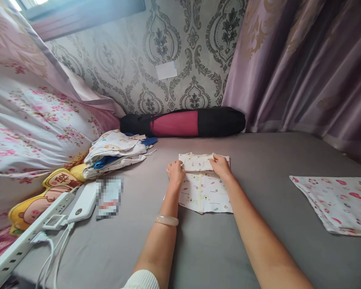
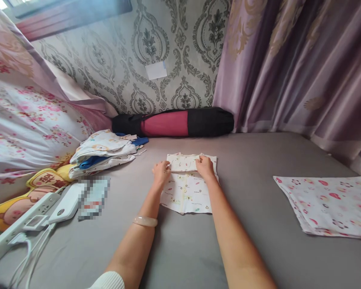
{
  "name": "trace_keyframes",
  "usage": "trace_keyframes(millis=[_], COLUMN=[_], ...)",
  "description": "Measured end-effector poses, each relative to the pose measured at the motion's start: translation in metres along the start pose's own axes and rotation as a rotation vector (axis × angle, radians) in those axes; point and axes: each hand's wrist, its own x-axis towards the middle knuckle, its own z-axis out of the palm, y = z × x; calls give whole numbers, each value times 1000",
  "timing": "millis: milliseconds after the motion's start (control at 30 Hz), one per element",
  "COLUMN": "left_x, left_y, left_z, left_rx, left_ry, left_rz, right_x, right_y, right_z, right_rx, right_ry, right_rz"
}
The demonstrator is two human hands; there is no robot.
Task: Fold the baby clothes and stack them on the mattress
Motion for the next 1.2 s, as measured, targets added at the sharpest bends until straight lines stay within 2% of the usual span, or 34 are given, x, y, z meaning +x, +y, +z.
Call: trace_keyframes(millis=[133, 367, 433, 533, 633, 700, 867, 1000, 1200], left_x=[-1, -2, -3, -6, -9, -10, -9, -8, -9], left_y=[-2, -2, 2, 13, 23, 25, 19, 15, 18], left_z=[3, 1, 0, 6, 18, 26, 34, 36, 40], left_rx=[37, 78, 98, 123, 140, 166, 247, 305, 321], left_ry=[-58, -87, -41, 32, 18, -19, -100, -140, -132], left_rz=[7, 8, 50, 218, 407, 453, 398, 388, 339], right_x=[-8, -22, -23, -25, -30, -35, -42, -43, -42], right_y=[-5, -10, -11, -14, -19, -23, -24, -19, -18], right_z=[-6, -5, -4, 0, 9, 16, 26, 28, 29], right_rx=[-345, -564, -600, -638, -639, -634, -634, -658, -673], right_ry=[45, 40, 80, 144, 16, -105, -256, -284, -303], right_rz=[-32, -21, -43, -144, -318, -378, -308, -278, -272])
